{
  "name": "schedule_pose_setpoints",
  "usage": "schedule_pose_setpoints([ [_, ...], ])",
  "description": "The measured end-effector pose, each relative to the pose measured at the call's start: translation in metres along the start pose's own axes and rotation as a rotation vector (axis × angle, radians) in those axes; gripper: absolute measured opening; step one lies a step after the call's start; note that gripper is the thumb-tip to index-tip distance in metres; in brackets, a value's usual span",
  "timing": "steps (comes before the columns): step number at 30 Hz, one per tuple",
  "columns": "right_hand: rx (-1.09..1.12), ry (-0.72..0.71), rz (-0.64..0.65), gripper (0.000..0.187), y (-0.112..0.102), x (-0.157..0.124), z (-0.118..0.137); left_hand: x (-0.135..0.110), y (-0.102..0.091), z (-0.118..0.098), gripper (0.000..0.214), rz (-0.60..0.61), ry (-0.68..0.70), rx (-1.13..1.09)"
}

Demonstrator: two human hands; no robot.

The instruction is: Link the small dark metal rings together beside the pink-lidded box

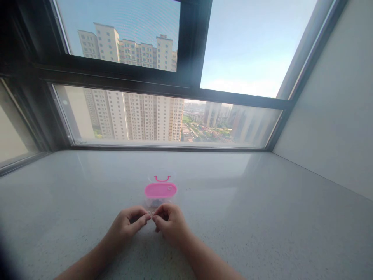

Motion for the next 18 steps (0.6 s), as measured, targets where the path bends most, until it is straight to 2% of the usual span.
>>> schedule_pose_setpoints([
  [18,-0.003,0.023,0.0,0.016,-0.0004,0.0003,-0.0054,0.0002,-0.0023,-0.005,0.024,0.002,0.004,-0.032],
])
Point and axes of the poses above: each hand's wrist, its own x-axis towards the middle knuckle, its own y-axis out of the palm, z = x × y, the point moved 5 cm from there along x, towards the middle knuckle, and after that the axes turned 8 degrees about z, right-handed, at the moved point
